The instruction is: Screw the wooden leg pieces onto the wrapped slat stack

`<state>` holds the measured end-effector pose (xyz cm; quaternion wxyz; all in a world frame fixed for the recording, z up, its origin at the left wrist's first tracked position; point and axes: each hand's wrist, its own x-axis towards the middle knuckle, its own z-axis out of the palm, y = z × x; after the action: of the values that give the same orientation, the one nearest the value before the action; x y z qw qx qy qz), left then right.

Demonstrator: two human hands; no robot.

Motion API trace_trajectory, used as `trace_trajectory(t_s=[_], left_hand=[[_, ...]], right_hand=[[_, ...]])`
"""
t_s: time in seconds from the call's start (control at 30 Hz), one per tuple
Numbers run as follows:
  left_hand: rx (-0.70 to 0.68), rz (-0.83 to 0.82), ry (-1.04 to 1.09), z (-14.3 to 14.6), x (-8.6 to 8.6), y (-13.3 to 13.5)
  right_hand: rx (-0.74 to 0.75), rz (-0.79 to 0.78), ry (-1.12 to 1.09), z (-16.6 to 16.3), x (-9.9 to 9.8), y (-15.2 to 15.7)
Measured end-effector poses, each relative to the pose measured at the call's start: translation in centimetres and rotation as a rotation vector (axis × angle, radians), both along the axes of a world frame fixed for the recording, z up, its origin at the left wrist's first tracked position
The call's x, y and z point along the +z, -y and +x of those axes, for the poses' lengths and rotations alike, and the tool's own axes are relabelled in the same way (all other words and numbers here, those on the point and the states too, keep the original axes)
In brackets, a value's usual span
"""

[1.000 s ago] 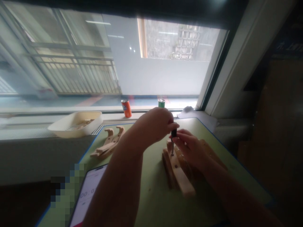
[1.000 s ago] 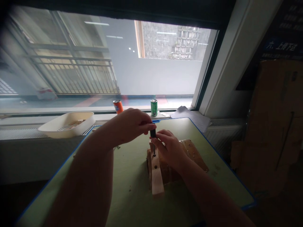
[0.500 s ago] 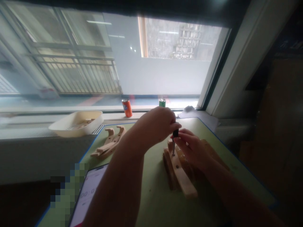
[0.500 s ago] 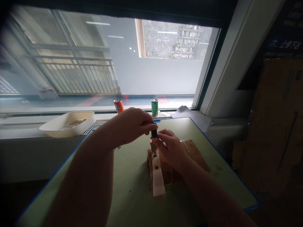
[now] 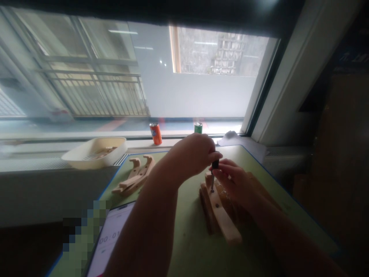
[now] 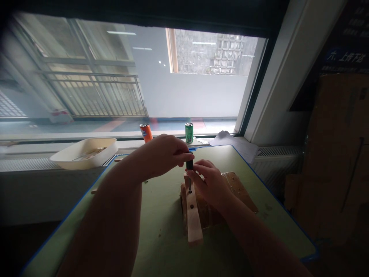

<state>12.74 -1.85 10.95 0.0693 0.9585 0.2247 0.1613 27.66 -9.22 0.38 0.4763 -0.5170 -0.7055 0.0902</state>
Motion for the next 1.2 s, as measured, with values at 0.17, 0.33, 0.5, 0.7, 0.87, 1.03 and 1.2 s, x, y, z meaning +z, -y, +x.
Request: trace_trajectory(t_s=[0.17,0.33,0.5,0.7,0.87,1.03,1.2], left_hand=[[0.001,-0.010,-0.004,-0.05,0.00,0.12],[0.009,0.021,-0.009,0.18,-0.05,0.10],[0.003,0.023,-0.006,0.06,-0.14,0.15],[-0.035,-0.005,-0.022,0.07,-0.31,-0.18],[-0.040,0.044,-0.068,0.29,-0.82,-0.40],[0.077,0.038,-0.065,0.58,-0.81,0.29],[0.127,0.061,-0.062,0.91,-0.43,0.17]], right_hand=[[-0.008,0.012,0.009,-0.02,-0.05,0.08],[-0.003,0.005,0.000,-0.09,0.08,0.14],[0.004,0.008,-0.002,-0.06,0.05,0.25],[-0.002,-0.004,0.044,-0.01,0.17,0.24],[-0.024,-0.015,0.080,0.06,-0.04,-0.12],[-0.012,-0.009,0.069,0.09,-0.17,-0.10],[-0.002,-0.029,0.093,-0.05,0.06,0.08]])
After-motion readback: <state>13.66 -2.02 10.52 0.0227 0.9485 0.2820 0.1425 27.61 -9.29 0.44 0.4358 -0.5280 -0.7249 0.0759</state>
